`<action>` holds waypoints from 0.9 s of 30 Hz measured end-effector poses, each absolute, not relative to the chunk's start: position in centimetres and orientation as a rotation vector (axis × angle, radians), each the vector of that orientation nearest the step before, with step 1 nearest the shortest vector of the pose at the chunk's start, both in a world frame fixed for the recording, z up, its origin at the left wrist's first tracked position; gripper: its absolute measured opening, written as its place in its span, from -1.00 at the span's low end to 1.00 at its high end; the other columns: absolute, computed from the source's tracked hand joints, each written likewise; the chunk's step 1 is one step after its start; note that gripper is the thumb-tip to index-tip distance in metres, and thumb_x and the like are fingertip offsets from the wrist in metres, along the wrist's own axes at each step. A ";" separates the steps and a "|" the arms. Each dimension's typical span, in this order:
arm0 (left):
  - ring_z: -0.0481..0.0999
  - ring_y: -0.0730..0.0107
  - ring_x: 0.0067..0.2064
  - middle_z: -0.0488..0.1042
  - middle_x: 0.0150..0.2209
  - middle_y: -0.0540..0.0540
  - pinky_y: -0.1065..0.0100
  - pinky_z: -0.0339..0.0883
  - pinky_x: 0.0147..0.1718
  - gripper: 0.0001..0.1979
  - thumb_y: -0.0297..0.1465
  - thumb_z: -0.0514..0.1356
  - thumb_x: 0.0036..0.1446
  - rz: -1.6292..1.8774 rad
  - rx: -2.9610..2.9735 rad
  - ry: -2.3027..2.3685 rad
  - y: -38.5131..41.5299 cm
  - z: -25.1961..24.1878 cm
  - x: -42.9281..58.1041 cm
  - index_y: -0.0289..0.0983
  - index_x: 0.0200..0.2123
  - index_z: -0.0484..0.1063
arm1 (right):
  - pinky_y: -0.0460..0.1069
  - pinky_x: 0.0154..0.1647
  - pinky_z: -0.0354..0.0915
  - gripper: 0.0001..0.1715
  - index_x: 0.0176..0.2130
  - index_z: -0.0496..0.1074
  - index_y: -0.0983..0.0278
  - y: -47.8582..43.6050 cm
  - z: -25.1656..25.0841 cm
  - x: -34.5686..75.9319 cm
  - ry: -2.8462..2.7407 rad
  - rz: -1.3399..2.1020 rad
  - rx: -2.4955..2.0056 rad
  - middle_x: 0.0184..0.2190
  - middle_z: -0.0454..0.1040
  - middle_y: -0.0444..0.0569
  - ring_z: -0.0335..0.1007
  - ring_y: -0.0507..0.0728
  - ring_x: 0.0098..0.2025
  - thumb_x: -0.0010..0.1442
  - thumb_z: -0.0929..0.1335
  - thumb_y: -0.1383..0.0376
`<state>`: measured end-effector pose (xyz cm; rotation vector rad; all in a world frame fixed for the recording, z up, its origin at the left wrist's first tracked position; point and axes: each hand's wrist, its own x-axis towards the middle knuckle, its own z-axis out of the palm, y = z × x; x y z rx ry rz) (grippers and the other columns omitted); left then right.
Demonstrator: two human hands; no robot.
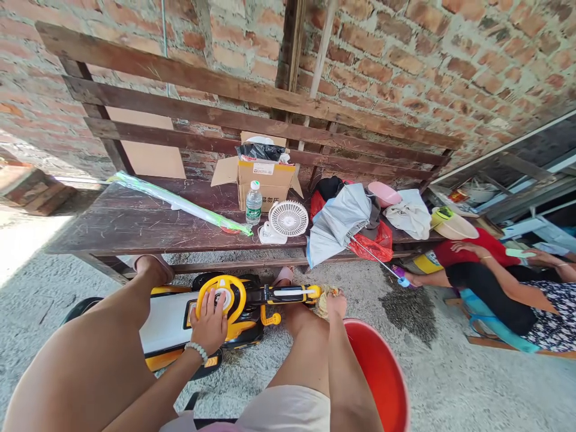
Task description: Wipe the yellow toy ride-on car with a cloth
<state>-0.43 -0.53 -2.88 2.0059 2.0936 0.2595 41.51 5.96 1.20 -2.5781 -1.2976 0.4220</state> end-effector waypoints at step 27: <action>0.00 -0.18 0.64 0.00 0.64 -0.35 -0.44 -0.21 0.53 -0.27 -0.46 0.10 0.34 0.333 1.877 2.029 -0.7 -0.9 0.5 -0.26 0.56 0.24 | -0.03 0.03 0.44 -0.60 0.05 0.62 0.17 9.8 7.4 22.4 -1.957 0.904 -1.971 0.02 0.69 0.00 0.61 0.20 0.03 0.23 0.40 0.25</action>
